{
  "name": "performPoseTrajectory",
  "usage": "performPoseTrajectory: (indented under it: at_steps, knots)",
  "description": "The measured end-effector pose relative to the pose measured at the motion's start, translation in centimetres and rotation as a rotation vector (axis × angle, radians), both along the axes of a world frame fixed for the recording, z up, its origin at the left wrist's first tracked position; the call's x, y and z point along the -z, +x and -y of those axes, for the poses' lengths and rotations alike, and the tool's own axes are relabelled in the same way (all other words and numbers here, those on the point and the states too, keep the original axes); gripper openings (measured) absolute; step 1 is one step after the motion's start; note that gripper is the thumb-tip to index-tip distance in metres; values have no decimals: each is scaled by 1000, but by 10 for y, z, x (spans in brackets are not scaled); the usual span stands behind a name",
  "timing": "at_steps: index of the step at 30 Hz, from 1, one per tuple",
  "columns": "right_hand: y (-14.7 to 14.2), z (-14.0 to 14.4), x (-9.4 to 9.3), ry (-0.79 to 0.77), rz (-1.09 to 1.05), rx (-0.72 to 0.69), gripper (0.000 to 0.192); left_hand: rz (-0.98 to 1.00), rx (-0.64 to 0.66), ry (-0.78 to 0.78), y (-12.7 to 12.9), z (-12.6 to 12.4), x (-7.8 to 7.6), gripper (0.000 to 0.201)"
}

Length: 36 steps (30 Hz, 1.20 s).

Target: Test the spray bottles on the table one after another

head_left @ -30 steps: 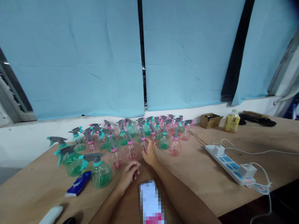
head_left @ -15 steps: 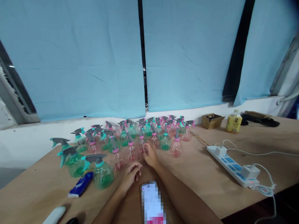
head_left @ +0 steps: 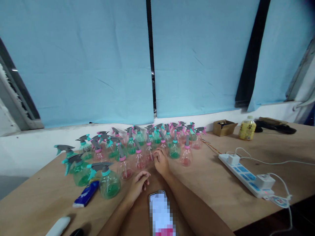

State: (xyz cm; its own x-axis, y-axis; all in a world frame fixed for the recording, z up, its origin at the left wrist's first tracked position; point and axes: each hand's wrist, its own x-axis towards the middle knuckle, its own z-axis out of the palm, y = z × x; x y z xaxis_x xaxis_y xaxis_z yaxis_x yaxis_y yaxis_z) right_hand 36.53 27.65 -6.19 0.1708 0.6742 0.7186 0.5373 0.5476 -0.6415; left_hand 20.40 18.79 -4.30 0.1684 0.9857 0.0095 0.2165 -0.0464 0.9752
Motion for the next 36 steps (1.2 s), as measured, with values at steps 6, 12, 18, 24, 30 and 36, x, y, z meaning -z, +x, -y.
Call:
performPoseTrajectory:
  at_steps: [6,12,18,24,30,36]
  knots:
    - [13,-2,-6,15,37,231,57,6,4,10,1,0,-1,40]
    - [26,-20,3,-56,154,169,65,9,-16,-2,1,1,-1,40]
    - [28,-17,0,-102,167,161,57,12,-15,-5,1,1,-2,38]
    - [30,-11,-6,-82,125,223,57,-3,-4,3,1,1,-1,37]
    - [35,-9,-9,-120,165,186,45,1,9,18,-1,-3,6,36]
    - [31,-6,-12,8,-67,129,23,32,5,12,-1,-4,6,38]
